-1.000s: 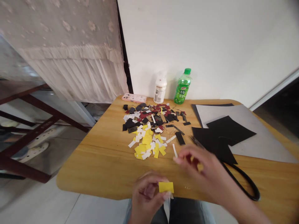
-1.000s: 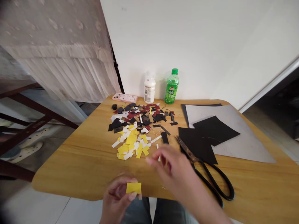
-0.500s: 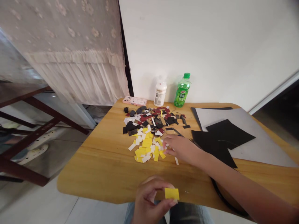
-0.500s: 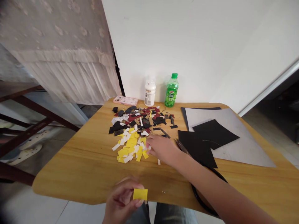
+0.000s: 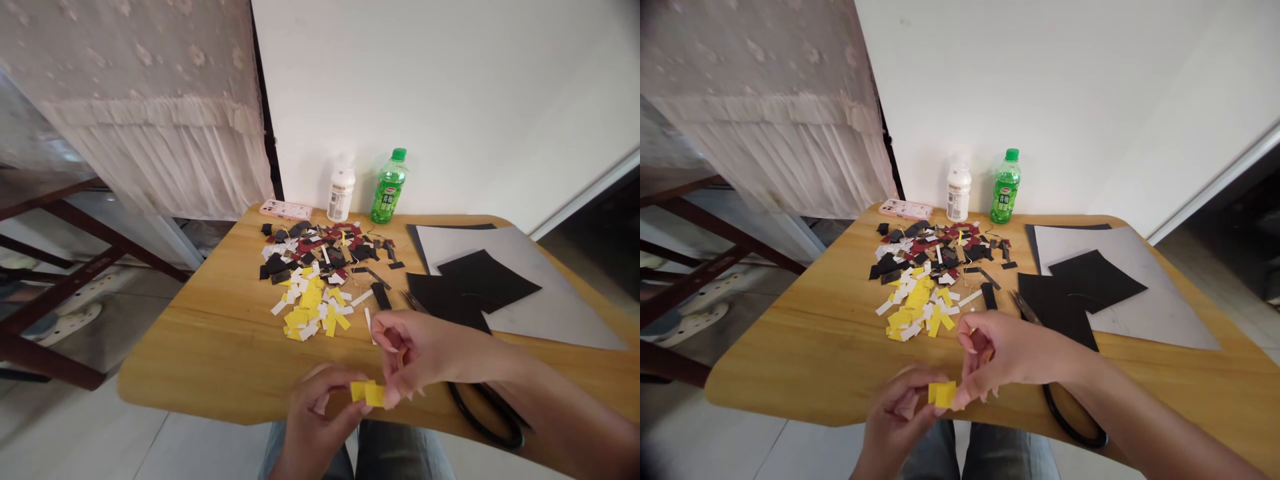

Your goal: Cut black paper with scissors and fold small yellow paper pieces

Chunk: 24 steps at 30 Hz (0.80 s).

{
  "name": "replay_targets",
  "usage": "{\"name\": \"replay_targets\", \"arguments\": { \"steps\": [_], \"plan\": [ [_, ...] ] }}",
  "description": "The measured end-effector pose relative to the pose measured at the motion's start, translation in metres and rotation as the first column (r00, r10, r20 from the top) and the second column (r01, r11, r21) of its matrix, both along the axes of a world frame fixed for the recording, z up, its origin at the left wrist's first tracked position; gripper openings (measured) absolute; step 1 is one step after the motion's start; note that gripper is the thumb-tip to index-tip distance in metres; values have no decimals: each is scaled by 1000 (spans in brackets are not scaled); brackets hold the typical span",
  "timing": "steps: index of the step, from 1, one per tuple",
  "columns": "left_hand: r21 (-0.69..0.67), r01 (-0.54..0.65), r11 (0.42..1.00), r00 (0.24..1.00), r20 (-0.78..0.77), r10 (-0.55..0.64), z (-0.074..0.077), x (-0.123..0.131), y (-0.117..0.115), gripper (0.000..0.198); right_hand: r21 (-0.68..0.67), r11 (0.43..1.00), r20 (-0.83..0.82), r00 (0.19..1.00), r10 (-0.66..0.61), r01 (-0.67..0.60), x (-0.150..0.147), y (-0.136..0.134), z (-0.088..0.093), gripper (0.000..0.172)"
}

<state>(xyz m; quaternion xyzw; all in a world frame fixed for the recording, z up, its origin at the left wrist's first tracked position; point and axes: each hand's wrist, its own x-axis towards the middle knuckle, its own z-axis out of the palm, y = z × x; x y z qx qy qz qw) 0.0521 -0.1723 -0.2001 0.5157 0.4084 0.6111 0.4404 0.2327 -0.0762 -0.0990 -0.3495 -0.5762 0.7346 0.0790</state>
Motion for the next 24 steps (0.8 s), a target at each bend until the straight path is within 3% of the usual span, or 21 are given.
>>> {"name": "replay_targets", "arguments": {
  "steps": [7, 12, 24],
  "plan": [
    [-1, 18, 1000, 997, -72, -18, 2, -6, 1, 23, 28, 999, 25, 999, 35, -36, -9, 1, -4, 39],
    [76, 10, 997, 994, -109, -2, 2, -4, 2, 26, -1, 995, 69, 993, 99, -99, -7, 6, -6, 52],
    [153, 15, 988, 985, -171, 11, 5, -4, 3, 18, 92, 985, 225, 967, 123, -147, -12, 5, 1, 54]
  ]
}}
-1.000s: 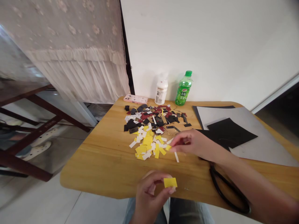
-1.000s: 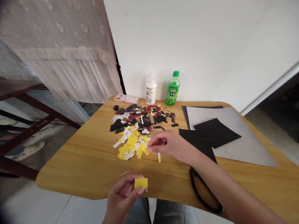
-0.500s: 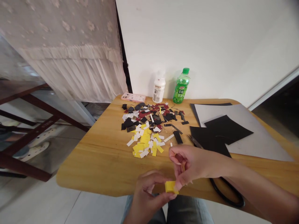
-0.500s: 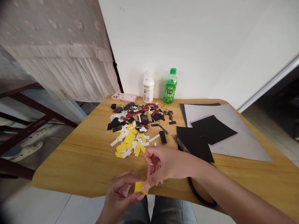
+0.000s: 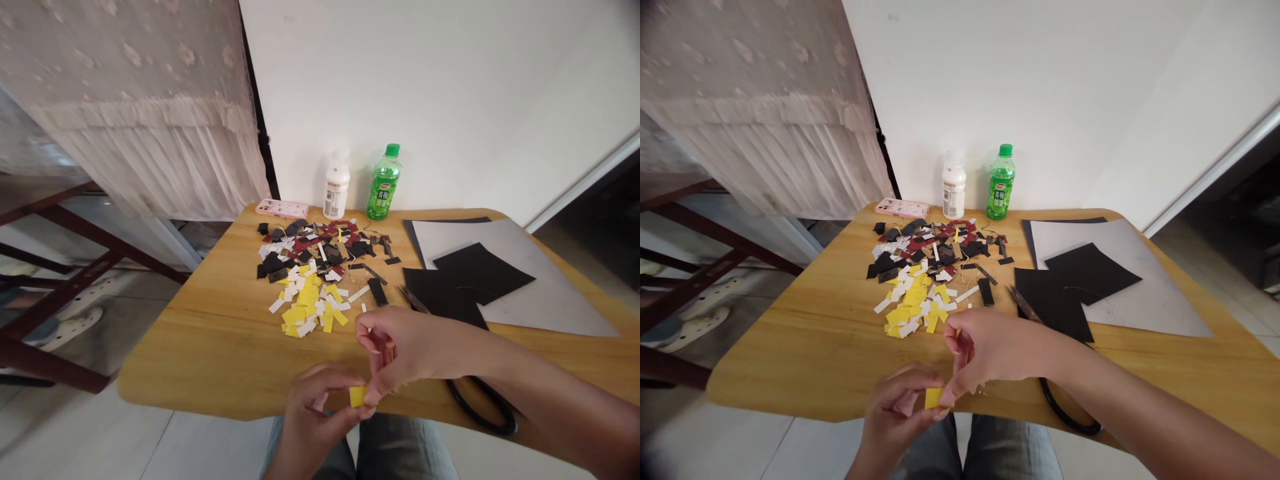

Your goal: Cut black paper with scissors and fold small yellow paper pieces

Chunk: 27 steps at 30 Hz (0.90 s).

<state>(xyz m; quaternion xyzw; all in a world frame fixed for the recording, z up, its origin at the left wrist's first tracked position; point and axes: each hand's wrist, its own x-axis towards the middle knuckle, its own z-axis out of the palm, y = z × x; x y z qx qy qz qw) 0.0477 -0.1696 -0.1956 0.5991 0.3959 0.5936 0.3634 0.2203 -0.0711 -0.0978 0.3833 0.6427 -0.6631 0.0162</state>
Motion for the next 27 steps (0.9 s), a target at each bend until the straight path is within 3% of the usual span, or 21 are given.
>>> {"name": "replay_targets", "arguments": {
  "steps": [6, 10, 12, 14, 16, 18, 22, 24, 27],
  "plan": [
    [31, -10, 999, 999, -45, 11, 1, -1, 1, 20, 32, 999, 15, 1000, 18, -18, -4, 0, 1, 53],
    [70, -43, 997, 999, -19, 44, 5, 1, 1, 20, 144, 989, 53, 998, 24, -31, 1, 0, 8, 43],
    [72, -92, 993, 995, -34, 94, 5, 3, 0, 16, 160, 987, 69, 997, -35, 24, 6, -6, 10, 37],
    [109, -187, 976, 977, -86, 196, 1, 6, -1, 11, 213, 965, 69, 982, -174, 156, 9, -23, 6, 33],
    [201, -280, 939, 940, -140, 310, -4, 9, -2, 9, 364, 871, 11, 934, -358, 330, 7, -47, -5, 32],
    [320, -320, 892, 909, -162, 384, -8, 11, -1, 11, 406, 769, -101, 861, -499, 494, 0, -73, -21, 32],
    [481, -272, 833, 881, -223, 417, -6, 11, 1, 16, 479, 569, -270, 729, -630, 669, -20, -102, -49, 38],
    [513, -271, 814, 863, -244, 442, -3, 10, 2, 19, 469, 507, -317, 674, -667, 723, -28, -105, -54, 41],
    [517, -284, 808, 858, -239, 455, 1, 10, 2, 18, 480, 487, -328, 665, -671, 729, -32, -102, -54, 39]
  ]
}}
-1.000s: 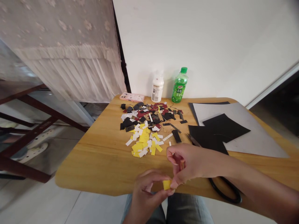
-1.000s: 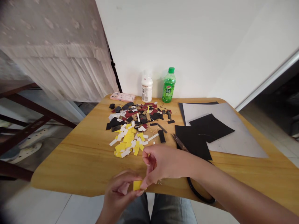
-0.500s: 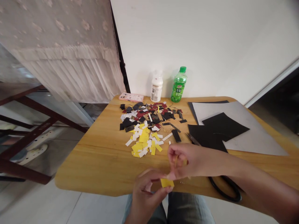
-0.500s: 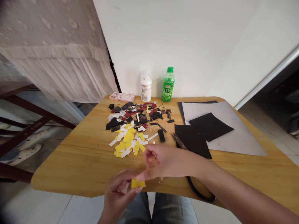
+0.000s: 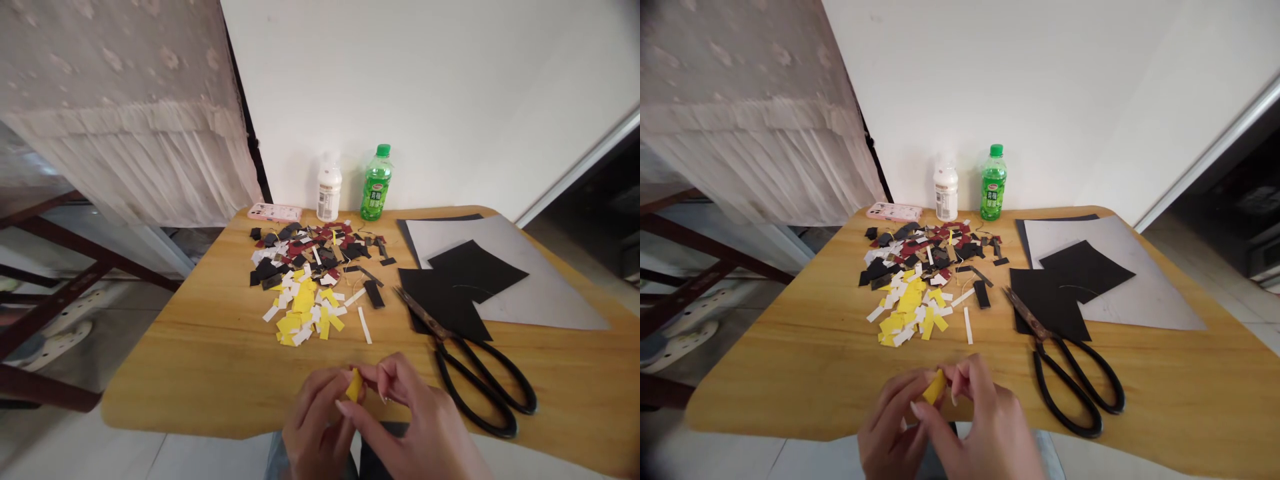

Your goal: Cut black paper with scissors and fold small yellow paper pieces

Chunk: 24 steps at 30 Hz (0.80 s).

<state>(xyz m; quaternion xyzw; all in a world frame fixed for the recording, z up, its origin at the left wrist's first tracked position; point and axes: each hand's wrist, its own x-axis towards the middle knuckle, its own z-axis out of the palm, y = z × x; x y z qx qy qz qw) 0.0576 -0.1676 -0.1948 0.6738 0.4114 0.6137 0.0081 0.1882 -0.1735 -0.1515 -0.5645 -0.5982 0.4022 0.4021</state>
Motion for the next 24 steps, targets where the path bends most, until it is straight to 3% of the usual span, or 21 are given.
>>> {"name": "replay_targets", "arguments": {
  "steps": [11, 16, 19, 22, 24],
  "plan": [
    [-29, 49, 998, 997, 59, -48, 0, -3, -3, 16, -128, 983, 37, 989, 140, -134, 7, 9, 17, 41],
    [-57, 78, 995, 995, 68, -74, 0, -5, -3, 16, -127, 984, 0, 992, 124, -123, 3, 7, 19, 37],
    [-64, 74, 995, 994, 87, -68, -3, -7, -4, 17, -138, 976, 37, 983, 178, -171, 7, 10, 21, 34],
    [-148, 56, 987, 978, 207, -24, -8, -6, -8, 13, -114, 974, 99, 973, 209, -197, 18, 28, 29, 28],
    [-226, 61, 972, 941, 338, 20, -11, -3, -11, 10, -77, 978, 260, 943, 205, -191, 22, 51, 36, 25]
  ]
}}
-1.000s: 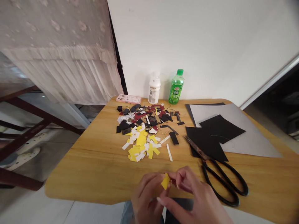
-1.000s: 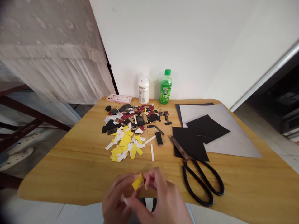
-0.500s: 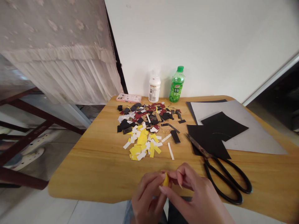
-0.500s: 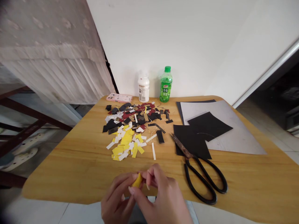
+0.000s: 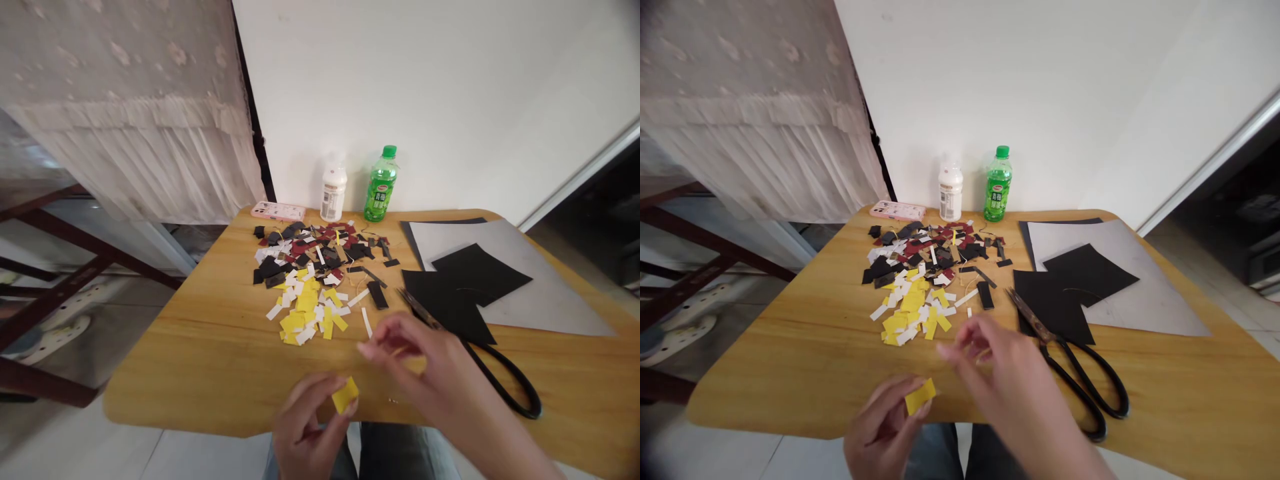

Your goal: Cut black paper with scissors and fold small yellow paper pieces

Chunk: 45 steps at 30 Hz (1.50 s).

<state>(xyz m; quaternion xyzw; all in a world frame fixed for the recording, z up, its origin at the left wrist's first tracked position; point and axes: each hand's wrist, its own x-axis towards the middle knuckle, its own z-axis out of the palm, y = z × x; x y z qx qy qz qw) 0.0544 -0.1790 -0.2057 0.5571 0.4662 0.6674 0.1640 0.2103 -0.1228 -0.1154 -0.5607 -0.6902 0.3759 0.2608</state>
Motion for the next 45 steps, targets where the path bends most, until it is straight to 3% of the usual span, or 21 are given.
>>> {"name": "replay_targets", "arguments": {
  "steps": [3, 4, 9, 12, 16, 19, 23, 25, 27, 29, 31, 35, 41, 45],
  "plan": [
    [-48, 18, 999, 986, 169, -9, -3, 2, -3, 14, 30, 986, 368, 919, 141, -163, -6, 39, 7, 4],
    [-42, 36, 998, 981, 190, -27, -4, 2, -3, 15, 34, 977, 410, 894, 180, -212, -11, 50, 7, 2],
    [62, 141, 988, 982, 121, -147, -8, -7, 0, 16, 51, 929, 486, 821, 298, -367, -36, 83, -14, 25],
    [68, 148, 987, 981, 115, -155, -10, -9, 2, 16, 50, 916, 493, 807, 325, -399, -41, 88, -25, 20],
    [75, 176, 981, 968, 169, -187, -11, -8, 2, 15, 59, 921, 465, 827, 315, -385, -43, 89, -26, 10],
    [59, 162, 985, 960, 223, -171, -9, -6, 1, 13, 64, 937, 404, 867, 291, -344, -42, 88, -23, 8],
    [-68, 80, 994, 952, 301, -56, -2, 1, -2, 15, 31, 966, 259, 936, 240, -256, -31, 79, -15, 10],
    [-119, 24, 993, 959, 284, 11, 2, 5, -3, 19, -65, 969, 101, 965, 242, -237, -21, 68, -10, 18],
    [-140, -24, 990, 970, 234, 57, 4, 7, -4, 22, -285, 920, -175, 958, 228, -271, -12, 54, -7, 33],
    [-130, -54, 990, 981, 180, 77, 4, 8, -4, 23, -478, 807, -398, 904, 153, -347, -7, 41, -7, 47],
    [-84, -62, 995, 991, 111, 71, 1, 5, -3, 20, -580, 716, -470, 877, 96, -389, -6, 30, -9, 52],
    [47, -45, 998, 999, -11, 46, -2, -2, 0, 13, -653, 646, -496, 868, 30, -395, -8, 21, -11, 53],
    [121, -24, 992, 990, -133, 40, 11, -8, 3, 14, -677, 582, -554, 832, -1, -450, -5, 19, -15, 57],
    [136, 18, 991, 989, -147, 2, 12, -9, 1, 13, -678, 546, -589, 808, -3, -492, -2, 17, -17, 57]
  ]
}}
